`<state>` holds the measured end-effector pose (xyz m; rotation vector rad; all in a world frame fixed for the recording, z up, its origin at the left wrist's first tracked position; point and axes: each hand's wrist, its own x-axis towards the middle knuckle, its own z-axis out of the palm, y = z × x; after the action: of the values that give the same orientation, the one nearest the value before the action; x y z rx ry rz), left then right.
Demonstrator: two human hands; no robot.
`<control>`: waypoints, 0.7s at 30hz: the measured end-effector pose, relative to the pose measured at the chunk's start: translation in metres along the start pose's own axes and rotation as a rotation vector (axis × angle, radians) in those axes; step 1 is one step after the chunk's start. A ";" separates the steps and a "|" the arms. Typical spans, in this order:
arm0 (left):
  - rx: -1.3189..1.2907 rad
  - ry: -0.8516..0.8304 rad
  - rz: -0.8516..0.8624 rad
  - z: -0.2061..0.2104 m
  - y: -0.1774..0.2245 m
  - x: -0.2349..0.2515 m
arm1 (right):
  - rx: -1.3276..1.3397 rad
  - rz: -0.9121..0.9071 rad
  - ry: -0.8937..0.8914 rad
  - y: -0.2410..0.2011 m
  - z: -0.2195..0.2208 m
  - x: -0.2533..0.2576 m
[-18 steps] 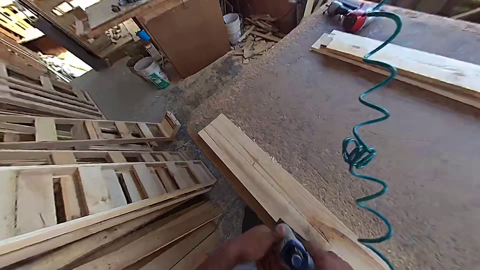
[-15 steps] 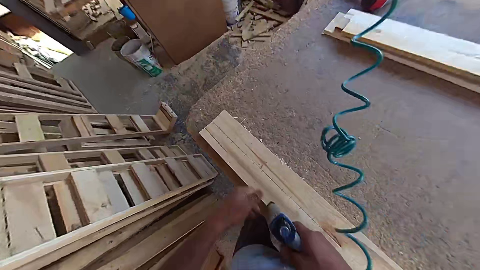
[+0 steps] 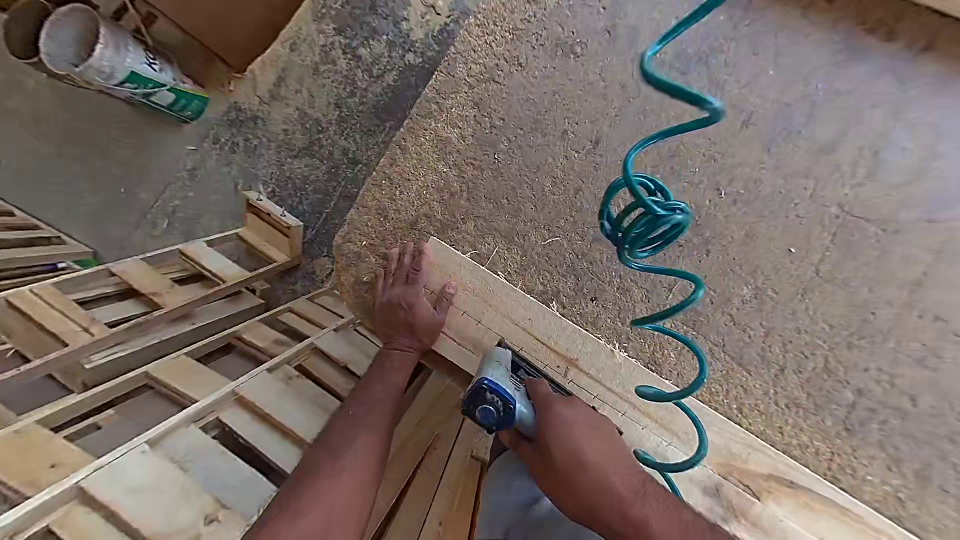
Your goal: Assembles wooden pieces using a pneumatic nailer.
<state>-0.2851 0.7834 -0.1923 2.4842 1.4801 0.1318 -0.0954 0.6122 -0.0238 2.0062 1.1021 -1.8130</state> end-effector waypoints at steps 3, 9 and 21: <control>-0.004 0.016 0.008 0.001 -0.001 0.002 | 0.011 0.018 -0.030 0.000 -0.009 0.008; 0.016 0.014 0.011 0.001 -0.003 0.001 | -0.002 -0.002 -0.086 0.003 -0.019 0.010; 0.101 0.004 0.054 -0.019 0.030 -0.006 | 0.029 0.001 -0.128 0.084 -0.009 -0.061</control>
<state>-0.2664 0.7682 -0.1659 2.6065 1.4557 0.0730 -0.0318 0.5367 0.0086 1.8759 1.0438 -1.9370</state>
